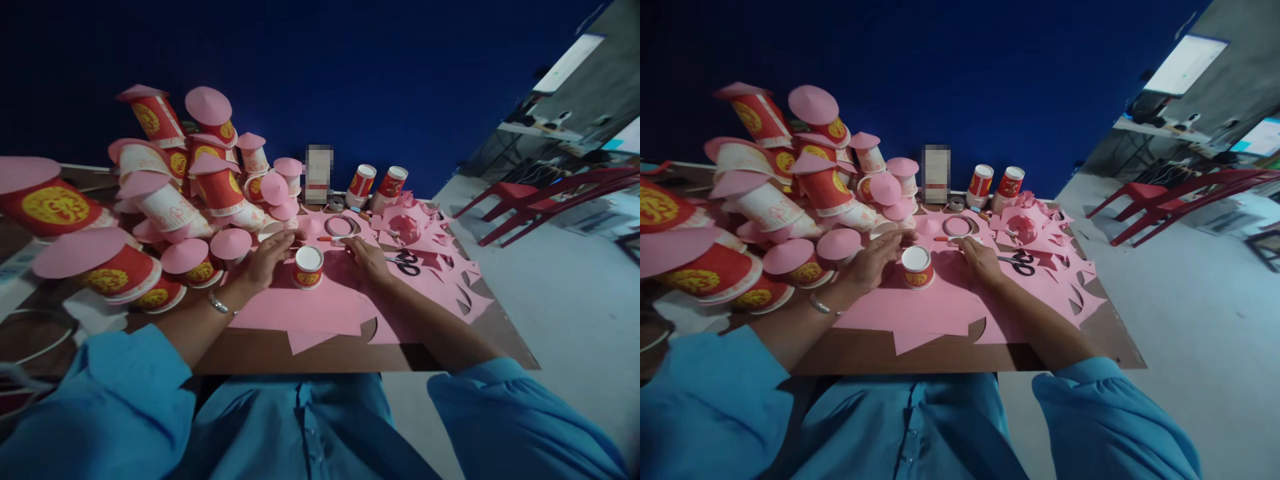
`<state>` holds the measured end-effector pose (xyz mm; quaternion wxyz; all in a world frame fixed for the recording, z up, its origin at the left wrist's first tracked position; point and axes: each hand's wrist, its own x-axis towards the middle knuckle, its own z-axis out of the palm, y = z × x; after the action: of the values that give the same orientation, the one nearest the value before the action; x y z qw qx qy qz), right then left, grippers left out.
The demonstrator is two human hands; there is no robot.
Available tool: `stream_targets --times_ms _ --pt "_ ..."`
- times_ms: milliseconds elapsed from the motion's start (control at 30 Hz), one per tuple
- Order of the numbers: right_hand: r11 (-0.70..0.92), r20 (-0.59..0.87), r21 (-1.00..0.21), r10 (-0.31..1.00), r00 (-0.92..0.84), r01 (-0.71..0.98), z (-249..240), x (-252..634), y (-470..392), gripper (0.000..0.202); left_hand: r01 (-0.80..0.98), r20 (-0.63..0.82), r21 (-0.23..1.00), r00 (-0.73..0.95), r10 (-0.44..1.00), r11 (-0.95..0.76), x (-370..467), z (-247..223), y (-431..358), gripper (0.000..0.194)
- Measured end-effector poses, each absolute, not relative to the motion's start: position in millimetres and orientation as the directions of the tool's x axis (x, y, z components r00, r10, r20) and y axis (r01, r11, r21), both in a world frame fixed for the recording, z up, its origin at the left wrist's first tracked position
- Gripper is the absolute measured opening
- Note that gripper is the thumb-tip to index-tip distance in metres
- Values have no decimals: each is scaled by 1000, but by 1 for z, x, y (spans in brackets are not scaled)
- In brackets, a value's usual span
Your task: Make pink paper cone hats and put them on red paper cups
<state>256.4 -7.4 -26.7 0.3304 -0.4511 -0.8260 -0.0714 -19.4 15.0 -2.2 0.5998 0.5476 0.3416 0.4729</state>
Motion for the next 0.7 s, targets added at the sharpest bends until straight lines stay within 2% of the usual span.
stream_targets --times_ms 67,133,200,267,367,467,600,700 --pt "572 571 -201 728 -380 795 -25 256 -6 32 -127 293 955 298 909 -266 -22 3 10 49" --pt "576 536 -233 748 -390 783 -18 255 -5 39 40 489 849 320 811 -528 -26 9 2 49" --pt "618 487 -309 755 -438 723 -8 254 -4 50 235 638 636 375 672 -735 -29 15 -7 47" --pt "664 410 -459 748 -522 591 3 251 -4 70 333 734 415 427 528 -847 -30 18 -13 43" --pt "604 291 -681 742 -603 414 12 243 -7 93 342 815 190 468 342 -920 -30 18 -16 43" --pt "491 226 -812 763 -606 316 7 228 -10 101 354 836 91 480 265 -931 -29 17 -15 45" --pt "415 250 -881 817 -520 228 -9 210 -11 90 394 847 3 487 212 -919 -27 18 -13 47" --pt "458 337 -857 846 -413 238 -13 208 -11 73 427 839 -41 505 201 -903 -27 19 -13 50"
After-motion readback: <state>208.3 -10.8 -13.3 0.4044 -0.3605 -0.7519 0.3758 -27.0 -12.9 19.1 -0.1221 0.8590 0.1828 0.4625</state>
